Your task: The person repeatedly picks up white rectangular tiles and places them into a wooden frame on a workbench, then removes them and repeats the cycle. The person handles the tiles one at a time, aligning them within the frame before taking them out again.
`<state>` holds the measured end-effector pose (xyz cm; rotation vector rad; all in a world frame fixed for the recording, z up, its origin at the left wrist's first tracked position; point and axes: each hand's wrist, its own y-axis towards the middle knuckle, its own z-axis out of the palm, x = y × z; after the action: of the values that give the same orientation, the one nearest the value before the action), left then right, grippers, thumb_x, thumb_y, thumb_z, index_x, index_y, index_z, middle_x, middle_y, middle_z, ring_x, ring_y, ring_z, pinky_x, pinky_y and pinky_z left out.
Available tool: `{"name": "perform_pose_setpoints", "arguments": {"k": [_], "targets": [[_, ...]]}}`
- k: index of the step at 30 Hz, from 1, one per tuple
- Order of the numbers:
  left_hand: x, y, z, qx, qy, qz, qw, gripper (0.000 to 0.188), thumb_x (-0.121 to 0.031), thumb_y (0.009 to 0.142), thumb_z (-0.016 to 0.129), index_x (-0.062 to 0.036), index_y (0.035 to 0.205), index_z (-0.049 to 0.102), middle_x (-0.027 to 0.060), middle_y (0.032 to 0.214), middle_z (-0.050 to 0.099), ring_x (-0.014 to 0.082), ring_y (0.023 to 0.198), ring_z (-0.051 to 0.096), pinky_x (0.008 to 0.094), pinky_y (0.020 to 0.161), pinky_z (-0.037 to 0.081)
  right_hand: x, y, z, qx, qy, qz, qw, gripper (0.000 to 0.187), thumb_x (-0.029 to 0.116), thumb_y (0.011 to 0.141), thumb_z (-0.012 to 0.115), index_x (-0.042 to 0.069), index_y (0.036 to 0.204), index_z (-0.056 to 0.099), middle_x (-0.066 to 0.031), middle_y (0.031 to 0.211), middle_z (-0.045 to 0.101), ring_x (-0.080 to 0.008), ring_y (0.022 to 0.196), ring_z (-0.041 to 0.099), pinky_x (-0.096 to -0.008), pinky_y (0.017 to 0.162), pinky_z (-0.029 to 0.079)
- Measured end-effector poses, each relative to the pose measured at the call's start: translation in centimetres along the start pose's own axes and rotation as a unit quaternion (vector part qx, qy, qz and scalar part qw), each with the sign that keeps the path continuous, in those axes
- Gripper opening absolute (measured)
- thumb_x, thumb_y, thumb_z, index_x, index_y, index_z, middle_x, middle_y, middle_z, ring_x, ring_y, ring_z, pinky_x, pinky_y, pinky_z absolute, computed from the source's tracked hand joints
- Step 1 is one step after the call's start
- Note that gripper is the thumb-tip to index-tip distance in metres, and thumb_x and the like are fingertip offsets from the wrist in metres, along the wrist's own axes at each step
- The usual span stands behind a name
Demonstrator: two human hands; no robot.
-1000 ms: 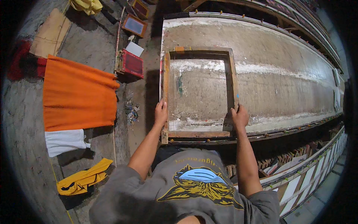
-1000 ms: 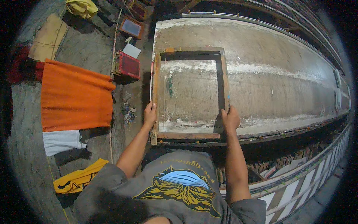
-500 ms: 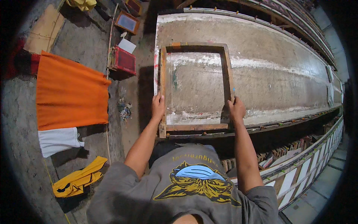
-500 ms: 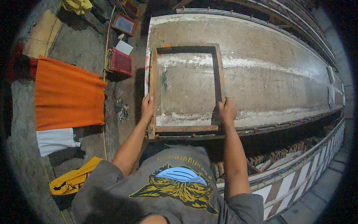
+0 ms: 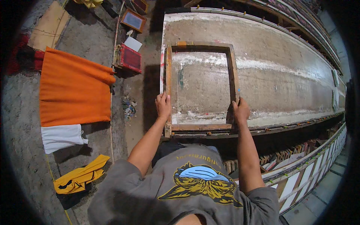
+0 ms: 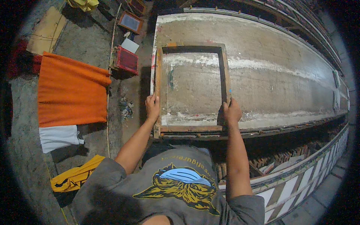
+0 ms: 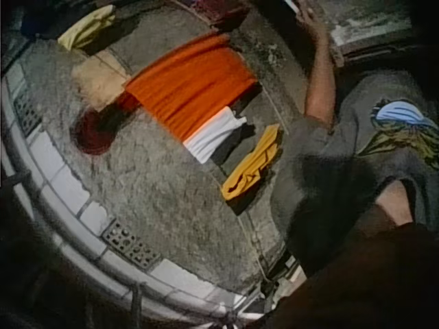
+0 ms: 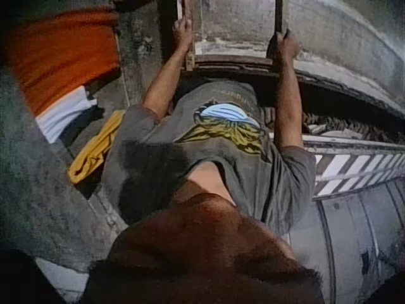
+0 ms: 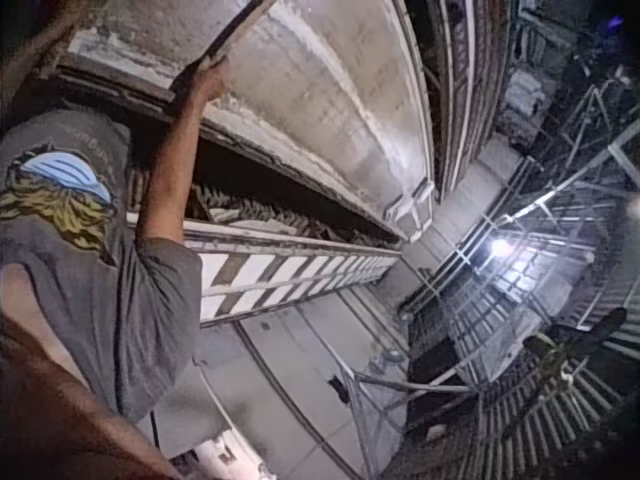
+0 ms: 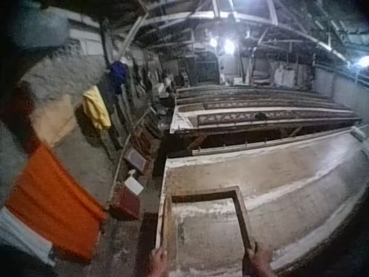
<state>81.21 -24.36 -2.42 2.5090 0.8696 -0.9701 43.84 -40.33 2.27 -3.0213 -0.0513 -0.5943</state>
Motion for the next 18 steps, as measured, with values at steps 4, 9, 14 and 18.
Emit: {"name": "perform_pose_setpoints", "arguments": {"k": [4,9,14,18], "targets": [[1.1,-0.1,0.8,-0.027,0.002,0.033,0.999,0.045,-0.028,0.102,0.056,0.0009,0.137,0.058,0.0195,0.119,0.060,0.0380,0.113,0.055,0.0470,0.099,0.043,-0.1,0.2,0.2,-0.011,-0.004,-0.003,1.000,0.043,0.036,0.084,0.075,0.010,0.118,0.067,-0.0165,0.103,0.072,-0.0406,0.095,0.068,-0.0524,0.080,0.054],[0.5,0.1,0.2,-0.010,-0.016,0.028,0.999,0.044,-0.025,0.102,0.055,0.0015,0.137,0.058,0.0210,0.120,0.060,0.0403,0.112,0.055,0.0478,0.099,0.043,0.6,0.1,-0.3,0.008,-0.014,0.005,1.000,0.038,0.035,0.084,0.075,0.008,0.110,0.067,-0.0175,0.102,0.071,-0.0413,0.096,0.068,-0.0535,0.081,0.054],[-0.3,0.2,0.4,-0.015,0.018,0.029,0.999,0.042,-0.024,0.101,0.055,0.0015,0.135,0.059,0.0219,0.120,0.060,0.0417,0.112,0.056,0.0490,0.100,0.043,0.3,0.1,-0.2,-0.002,-0.011,0.011,1.000,0.042,0.038,0.084,0.074,0.010,0.115,0.067,-0.0178,0.104,0.071,-0.0406,0.097,0.068,-0.0539,0.081,0.055],[-0.3,0.4,0.2,-0.001,0.066,0.006,0.998,0.044,-0.024,0.099,0.058,-0.0018,0.137,0.058,0.0206,0.126,0.058,0.0417,0.118,0.053,0.0506,0.104,0.040,1.0,0.5,-1.7,0.069,-0.043,0.027,0.996,0.052,0.045,0.086,0.073,0.009,0.121,0.065,-0.0171,0.108,0.073,-0.0388,0.099,0.070,-0.0520,0.084,0.056]]}}
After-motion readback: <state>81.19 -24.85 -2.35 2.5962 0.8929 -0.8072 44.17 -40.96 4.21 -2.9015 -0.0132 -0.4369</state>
